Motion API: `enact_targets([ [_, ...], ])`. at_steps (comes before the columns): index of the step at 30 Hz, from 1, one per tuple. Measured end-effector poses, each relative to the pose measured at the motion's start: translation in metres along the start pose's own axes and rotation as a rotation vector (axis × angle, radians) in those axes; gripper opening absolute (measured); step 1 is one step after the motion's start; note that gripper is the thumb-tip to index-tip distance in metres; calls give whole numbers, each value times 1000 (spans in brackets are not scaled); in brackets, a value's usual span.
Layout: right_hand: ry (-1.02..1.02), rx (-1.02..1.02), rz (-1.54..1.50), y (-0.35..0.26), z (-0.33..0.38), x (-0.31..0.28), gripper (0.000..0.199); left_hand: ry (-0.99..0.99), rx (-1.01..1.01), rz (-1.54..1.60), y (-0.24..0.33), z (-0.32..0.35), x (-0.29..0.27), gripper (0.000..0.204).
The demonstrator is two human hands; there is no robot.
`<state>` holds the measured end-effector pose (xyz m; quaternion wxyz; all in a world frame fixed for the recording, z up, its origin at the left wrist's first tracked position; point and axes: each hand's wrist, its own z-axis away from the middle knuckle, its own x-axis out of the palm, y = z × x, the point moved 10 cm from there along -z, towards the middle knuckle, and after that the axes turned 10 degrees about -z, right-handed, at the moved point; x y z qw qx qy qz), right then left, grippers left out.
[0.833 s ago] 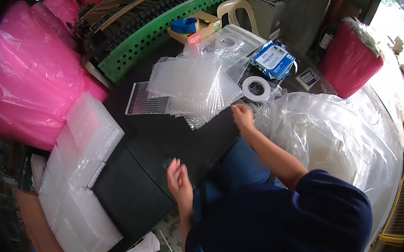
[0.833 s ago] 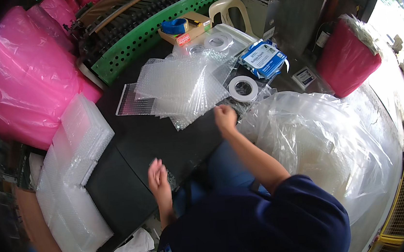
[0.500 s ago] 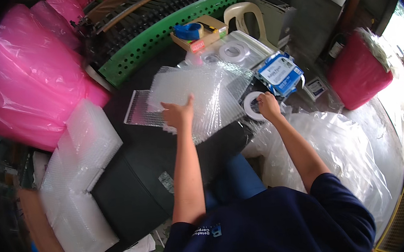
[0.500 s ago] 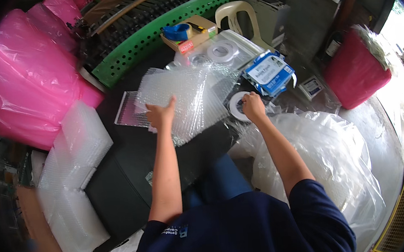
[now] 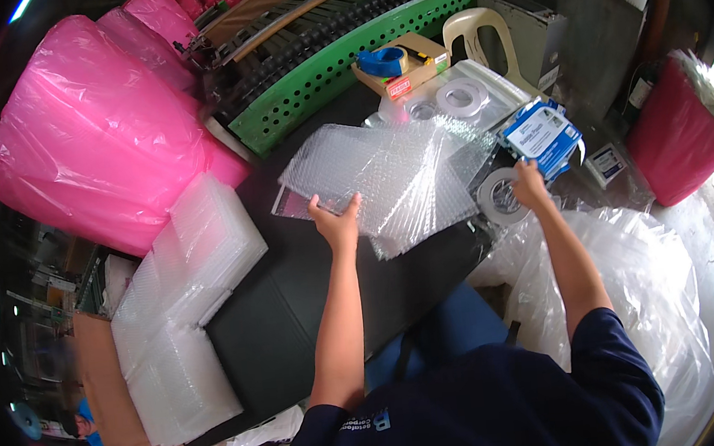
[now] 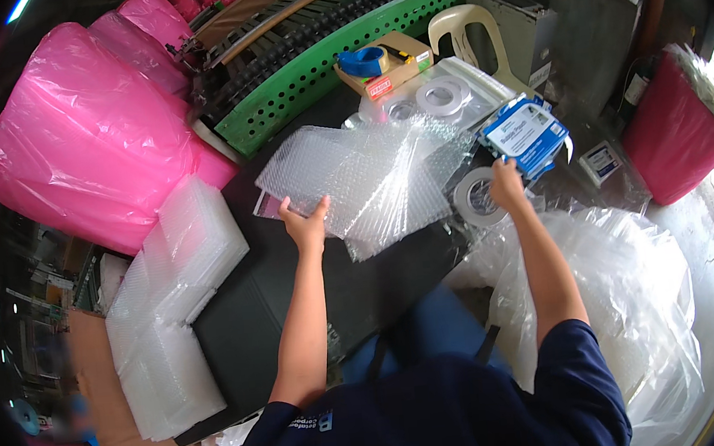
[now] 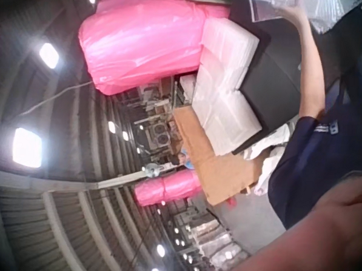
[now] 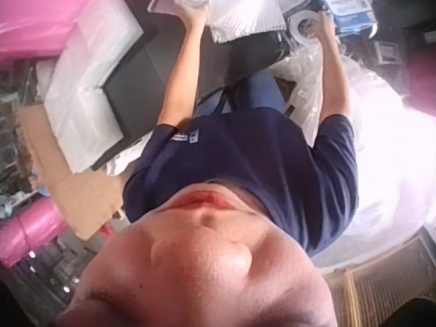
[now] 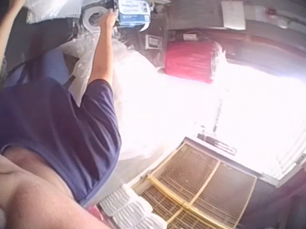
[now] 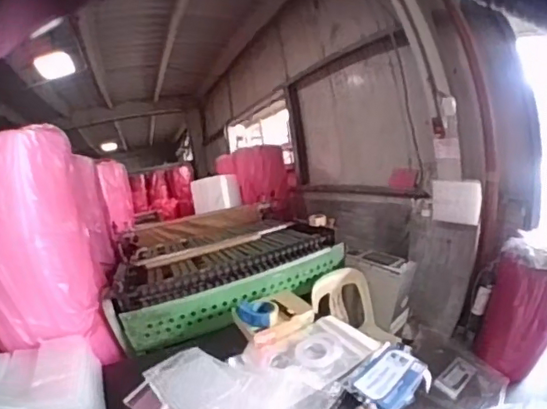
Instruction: The person handles bubble wrap sheets and clear adhesive tape at a workbench. They apply strips of tape to the edges of the bubble wrap sheets and stack them. The person also moves a large white plastic bag and a stack of blue packages on the table.
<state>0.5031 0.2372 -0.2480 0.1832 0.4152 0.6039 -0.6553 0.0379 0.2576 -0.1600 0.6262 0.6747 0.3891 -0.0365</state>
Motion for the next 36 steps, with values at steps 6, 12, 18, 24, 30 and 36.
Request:
enact_targets([
  [6, 503, 22, -384, 14, 92, -104, 36, -121, 456, -2, 35, 59, -140, 68],
  [12, 475, 123, -924, 41, 146, -109, 26, 194, 827, -580, 44, 146, -252, 61],
  [18, 221, 143, -1431, -21, 153, -56, 19, -740, 299, -957, -149, 218, -160, 44],
  [24, -114, 213, -1751, -162, 197, 13, 24, -730, -620, 693, -65, 230, -74, 28],
  [30, -149, 49, -1572, -196, 221, 24, 24, -968, -960, 1181, -73, 236, -15, 15],
  [36, -259, -122, -1106, -205, 231, 22, 32, -359, -214, 246, -159, 119, -106, 12],
])
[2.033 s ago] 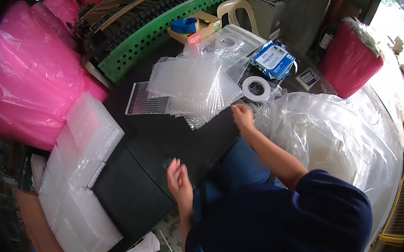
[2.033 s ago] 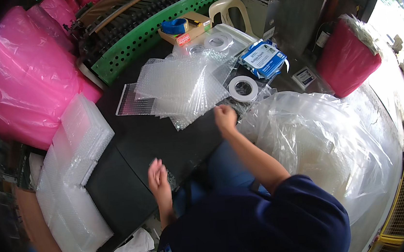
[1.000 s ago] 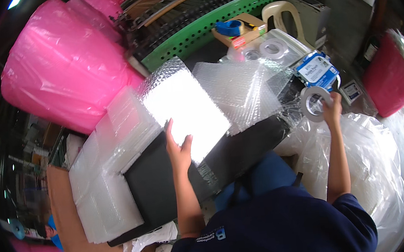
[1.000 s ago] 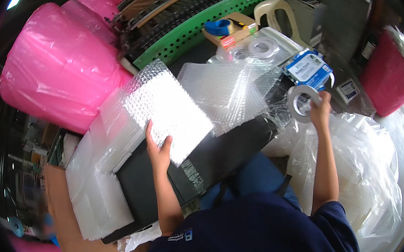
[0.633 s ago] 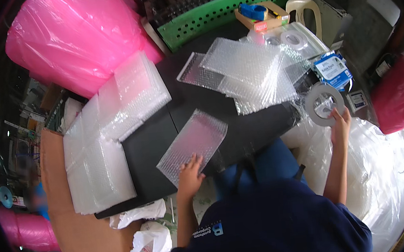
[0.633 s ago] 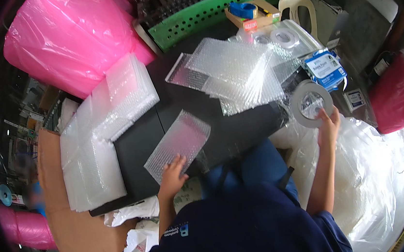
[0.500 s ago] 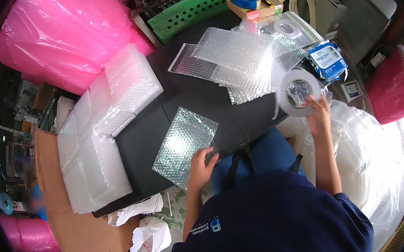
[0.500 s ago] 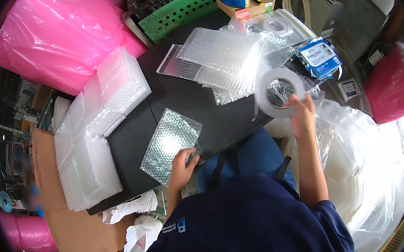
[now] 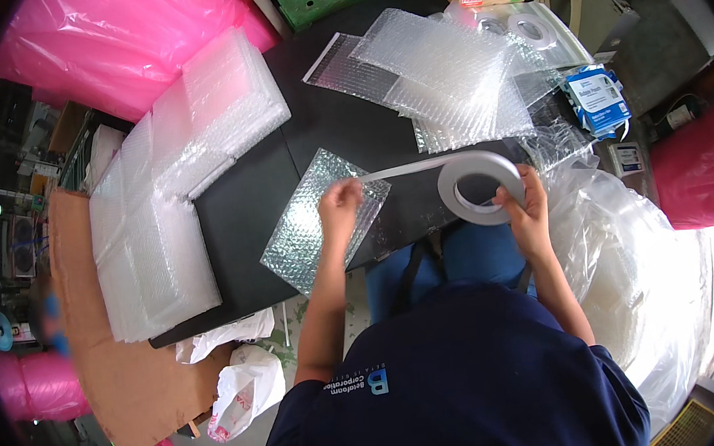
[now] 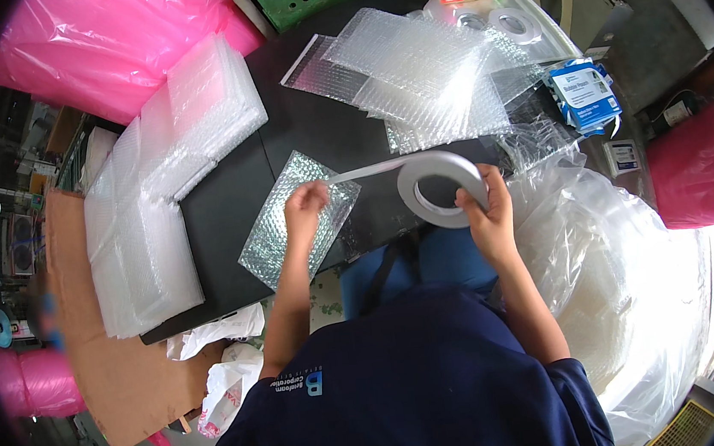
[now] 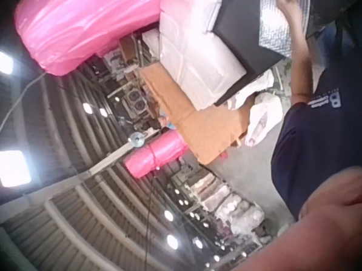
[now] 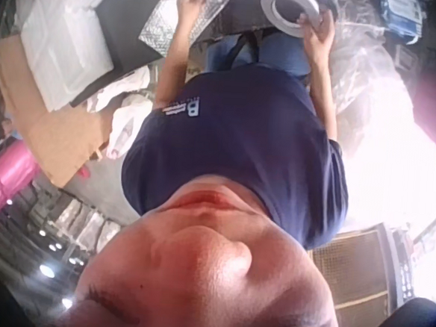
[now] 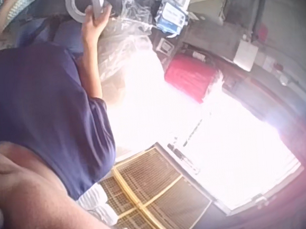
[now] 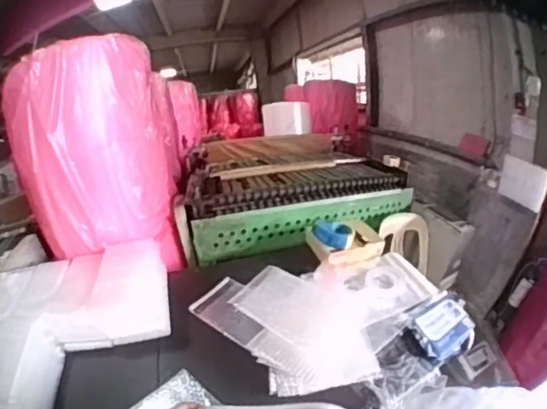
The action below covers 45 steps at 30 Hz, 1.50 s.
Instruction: The person handles bubble wrap sheets and clear adhesive tape at a workbench. They apply strips of tape to the edges of the bubble wrap sheets and stack them. The person also moves a large white plastic bag and a stack of blue packages on the table.
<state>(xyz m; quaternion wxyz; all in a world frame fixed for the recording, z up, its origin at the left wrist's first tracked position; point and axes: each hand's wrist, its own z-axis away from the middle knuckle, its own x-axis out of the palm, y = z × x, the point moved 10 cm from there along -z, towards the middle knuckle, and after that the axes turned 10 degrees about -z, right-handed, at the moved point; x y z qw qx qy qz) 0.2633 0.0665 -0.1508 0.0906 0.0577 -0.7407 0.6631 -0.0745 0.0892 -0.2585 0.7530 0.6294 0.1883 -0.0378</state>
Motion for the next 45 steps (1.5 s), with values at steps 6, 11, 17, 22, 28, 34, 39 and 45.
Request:
enact_targets([
  [6, -670, 1, 986, 5, 39, 61, 51, -4, -74, -190, -52, 3, -19, 12],
  [11, -741, 122, 1227, 35, 59, 54, 48, 45, 106, -395, -19, 0, -13, 14],
  [17, -841, 39, 1396, 72, 65, 88, 58, 238, 428, -609, 26, -62, -29, 8],
  [22, -876, 39, 1470, 86, 63, 100, 65, 227, 409, -657, 6, -83, -26, 6],
  [28, -877, 44, 1561, 97, 55, 93, 67, 126, 300, -665, 0, -93, -24, 10],
  [34, -885, 102, 1488, 100, 51, 94, 68, 68, 240, -669, -2, -97, -23, 9],
  [39, -924, 54, 1540, 102, 52, 96, 61, 113, 339, -741, 0, -98, -21, 10],
  [45, -887, 169, 1477, 113, 48, 90, 64, 131, 330, -770, 3, -98, -19, 8],
])
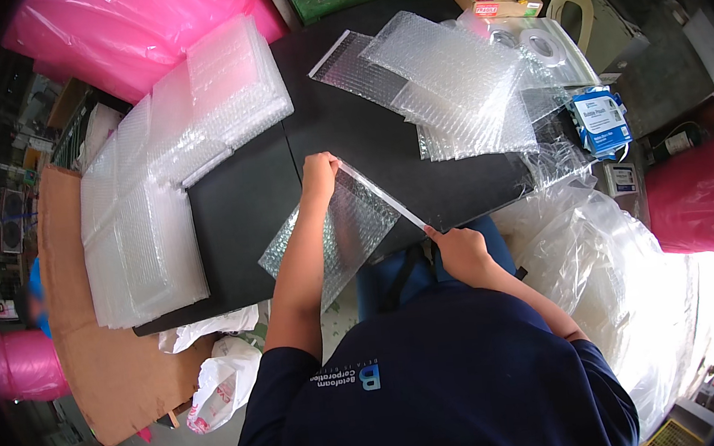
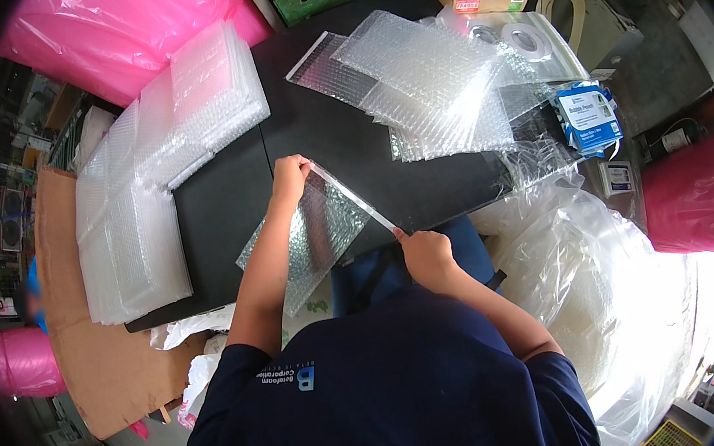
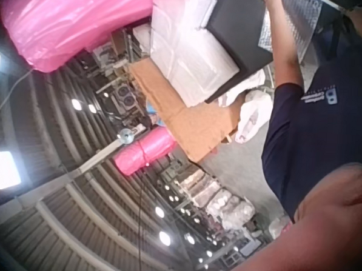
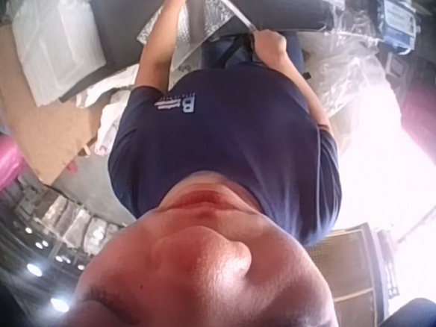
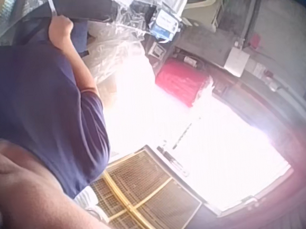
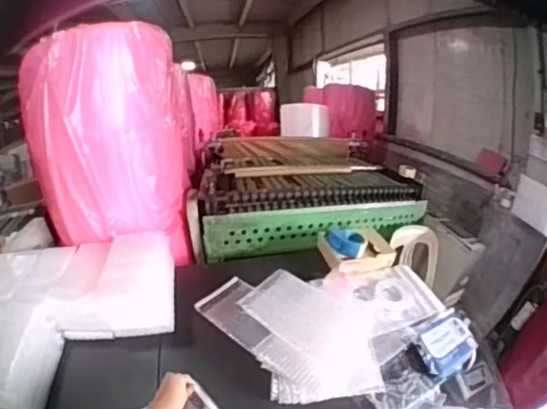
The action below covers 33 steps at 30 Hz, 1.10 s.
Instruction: The person handles bubble wrap sheets and clear adhesive tape at a workbench. They apply strips of tape to the edges of the bubble wrap sheets and stack them. The person also moves a large white plastic bag and a stack of blue packages on the table.
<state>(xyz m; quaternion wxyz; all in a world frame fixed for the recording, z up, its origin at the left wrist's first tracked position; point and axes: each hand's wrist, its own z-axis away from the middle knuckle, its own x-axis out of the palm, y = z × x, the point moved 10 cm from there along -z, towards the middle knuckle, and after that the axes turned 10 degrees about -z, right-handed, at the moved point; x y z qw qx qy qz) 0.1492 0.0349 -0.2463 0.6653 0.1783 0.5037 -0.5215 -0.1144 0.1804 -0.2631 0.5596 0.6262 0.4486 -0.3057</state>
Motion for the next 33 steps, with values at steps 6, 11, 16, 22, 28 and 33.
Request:
enact_targets([
  [6, 31, -14, -14, 2, -2, 5, 62, -31, -77, -11, -3, -1, 4, 8],
  [11, 45, -12, -12, 3, -3, 7, 62, -61, -88, -8, 3, -2, 3, 11],
  [16, 7, 6, -1, 2, -1, 5, 64, 102, -124, -117, 0, 5, -4, 13],
  [22, 51, -2, -32, 4, -1, 9, 63, 138, 24, -315, 30, 32, 16, 35],
  [28, -46, -9, 1, 0, 3, 9, 63, -44, 17, -273, 57, 75, 34, 122],
  [33, -35, -31, 38, -4, 4, 13, 64, -198, -53, -306, 55, 75, 41, 131],
])
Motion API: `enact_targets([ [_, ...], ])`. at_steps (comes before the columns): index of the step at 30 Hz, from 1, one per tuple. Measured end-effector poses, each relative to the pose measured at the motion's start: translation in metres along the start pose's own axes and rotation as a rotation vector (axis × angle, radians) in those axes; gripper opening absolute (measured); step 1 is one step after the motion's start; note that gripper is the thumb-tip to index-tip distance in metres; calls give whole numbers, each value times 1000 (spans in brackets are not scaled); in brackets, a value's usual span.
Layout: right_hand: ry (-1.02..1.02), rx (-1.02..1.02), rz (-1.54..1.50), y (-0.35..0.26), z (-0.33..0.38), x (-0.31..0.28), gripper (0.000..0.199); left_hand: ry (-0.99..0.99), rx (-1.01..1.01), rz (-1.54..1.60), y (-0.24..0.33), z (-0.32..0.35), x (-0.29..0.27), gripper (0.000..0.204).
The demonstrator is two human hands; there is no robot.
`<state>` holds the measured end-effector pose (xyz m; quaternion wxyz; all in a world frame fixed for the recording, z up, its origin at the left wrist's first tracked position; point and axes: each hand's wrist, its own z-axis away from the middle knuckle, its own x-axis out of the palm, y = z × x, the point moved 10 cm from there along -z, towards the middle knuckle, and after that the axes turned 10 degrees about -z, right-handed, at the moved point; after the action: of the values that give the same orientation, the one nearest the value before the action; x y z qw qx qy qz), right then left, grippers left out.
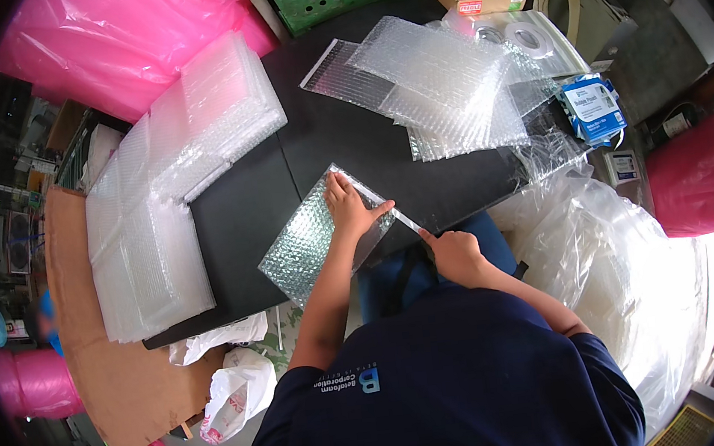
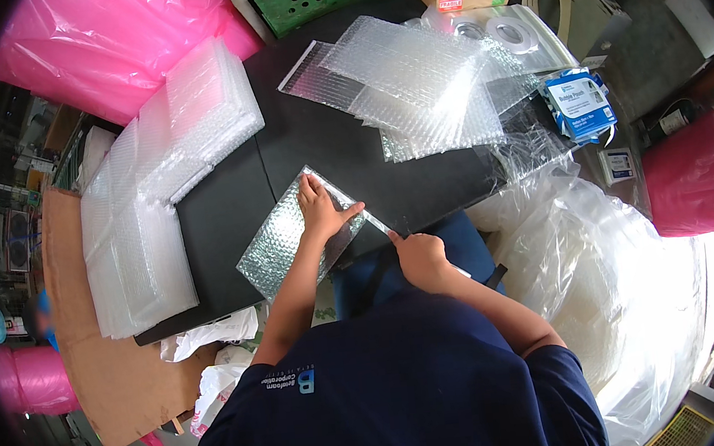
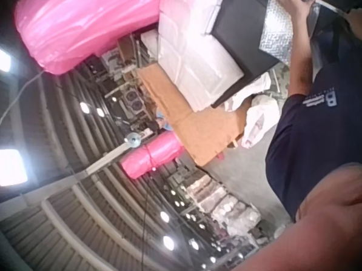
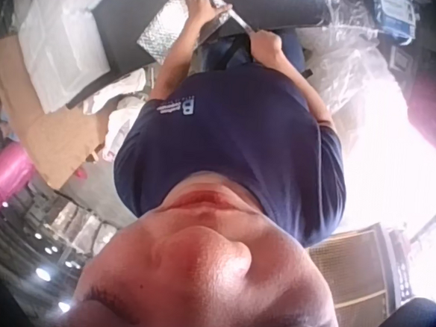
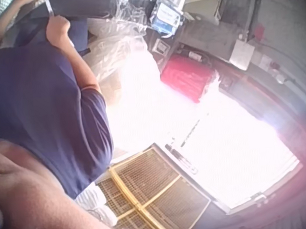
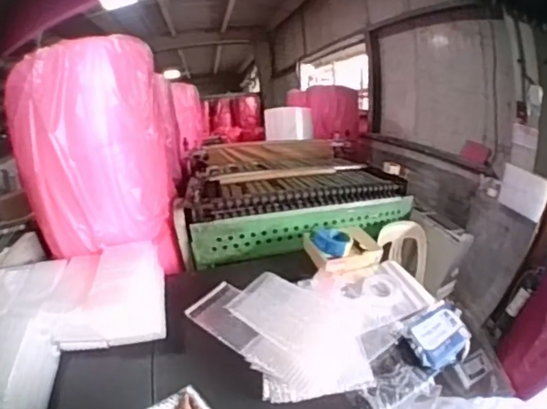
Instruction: The person handles bubble wrap sheets and clear adhesive tape at a workbench. They apply strips of tape to the edges of the bubble wrap sheets and stack them. The person also moves a large white plastic bag and a stack of blue packages on the table.
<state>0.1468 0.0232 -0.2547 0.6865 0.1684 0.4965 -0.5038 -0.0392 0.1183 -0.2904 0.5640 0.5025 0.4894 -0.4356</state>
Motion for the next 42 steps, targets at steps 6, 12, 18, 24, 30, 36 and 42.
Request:
enact_targets([
  [6, 0, 1, 1, -6, 4, -5, 66, -235, -9, 42, -11, -8, 12, 140],
  [12, 11, 3, -6, -21, 13, -22, 65, -277, -14, 27, -8, 1, 7, 150],
  [18, 17, 51, 26, -32, 17, -34, 64, -280, -58, -5, -6, -4, 17, 153],
  [24, -21, 110, 48, -9, 8, -22, 61, -306, -57, 12, -6, -3, 15, 154],
  [30, -22, 105, 74, -3, 0, -12, 57, -313, -50, 21, -5, -3, 13, 157],
  [36, 19, 117, 56, 8, -10, -2, 57, -310, -55, 32, -7, -3, 16, 157],
  [42, 24, 109, 48, 10, -12, 2, 58, -252, -84, 52, -8, -4, 15, 148],
])
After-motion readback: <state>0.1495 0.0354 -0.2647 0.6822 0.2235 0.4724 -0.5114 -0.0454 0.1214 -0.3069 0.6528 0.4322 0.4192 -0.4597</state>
